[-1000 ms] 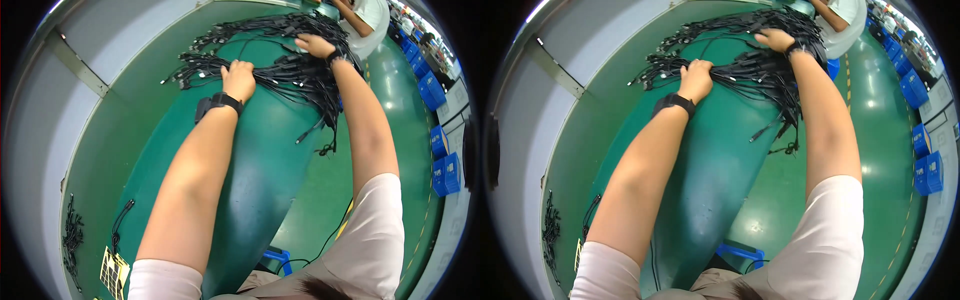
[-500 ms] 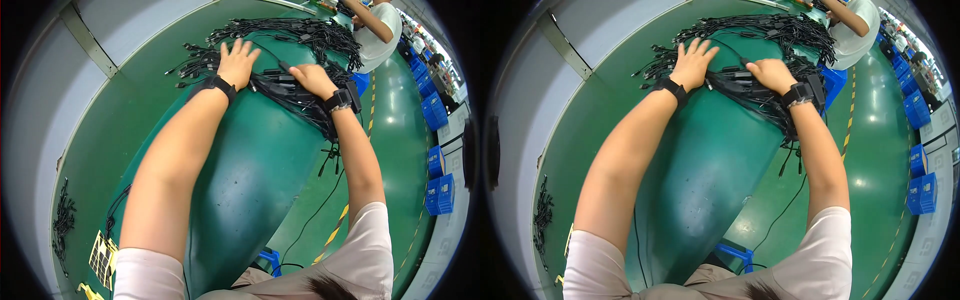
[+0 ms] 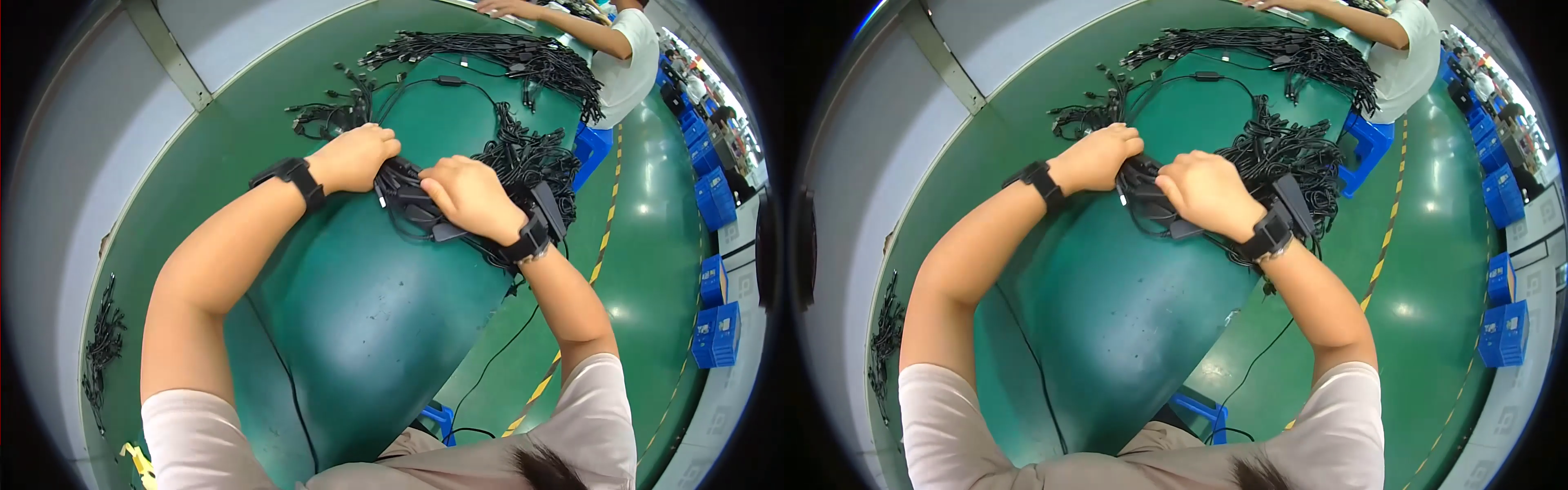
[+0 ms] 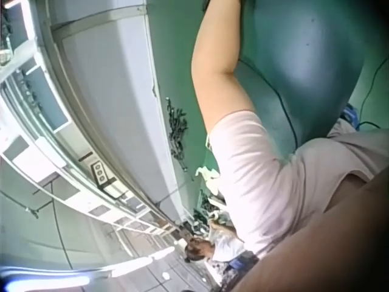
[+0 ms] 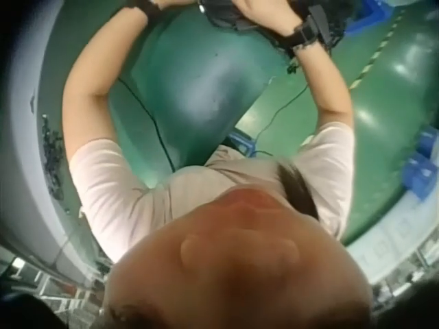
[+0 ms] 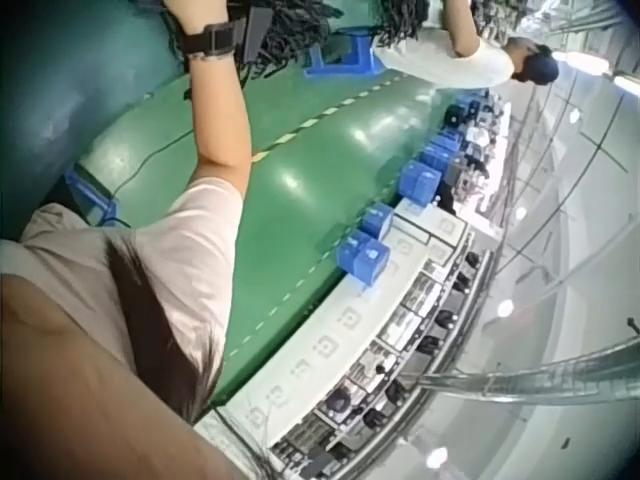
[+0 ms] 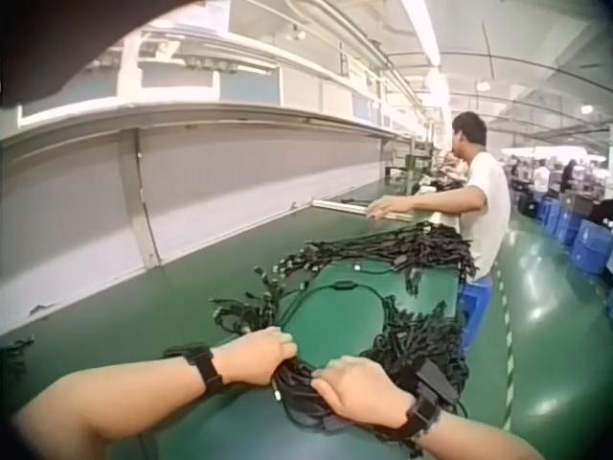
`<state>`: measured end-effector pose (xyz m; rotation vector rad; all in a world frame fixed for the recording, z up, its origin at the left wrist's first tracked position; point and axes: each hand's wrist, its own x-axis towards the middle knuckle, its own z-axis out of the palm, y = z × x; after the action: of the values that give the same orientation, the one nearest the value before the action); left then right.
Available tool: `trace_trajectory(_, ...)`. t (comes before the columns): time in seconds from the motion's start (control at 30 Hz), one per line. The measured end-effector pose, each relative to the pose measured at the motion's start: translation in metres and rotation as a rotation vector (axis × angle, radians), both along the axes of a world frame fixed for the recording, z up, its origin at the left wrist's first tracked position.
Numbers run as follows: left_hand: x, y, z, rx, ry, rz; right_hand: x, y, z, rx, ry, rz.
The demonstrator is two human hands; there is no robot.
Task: The person peels a label from a sheet, wraps it around the plastic housing of a USB charging cable, and presses it into place. After repeating this process with several cables, the person gathers them and places them into a blue bin.
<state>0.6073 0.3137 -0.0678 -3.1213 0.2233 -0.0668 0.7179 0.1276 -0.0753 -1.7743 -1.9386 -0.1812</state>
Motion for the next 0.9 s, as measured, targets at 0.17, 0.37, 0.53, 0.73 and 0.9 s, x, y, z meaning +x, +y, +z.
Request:
trace_trajectory(0.17, -0.071, -0.014, -0.003, -0.054, -0.091, 0.032, -0.057, -0.009, -0.001, 0.018, 0.032, 0.016)
trace_trajectory(0.37, -0.125, -0.049, 0.007, -0.130, -0.065, 0.176, -0.105, -0.025, -0.002, 0.075, 0.012, 0.095)
trace_trajectory(0.53, -0.100, -0.090, 0.053, -0.126, -0.077, 0.312, -0.095, -0.053, 0.065, -0.070, -0.051, 0.091)
trace_trajectory(0.73, -0.083, -0.124, 0.082, -0.199, -0.102, 0.399, -0.034, -0.086, 0.122, -0.199, 0.198, 0.326)
trace_trajectory(0.9, -0.088, -0.136, 0.082, -0.231, -0.088, 0.401, 0.089, -0.173, 0.158, -0.130, 0.359, 0.273)
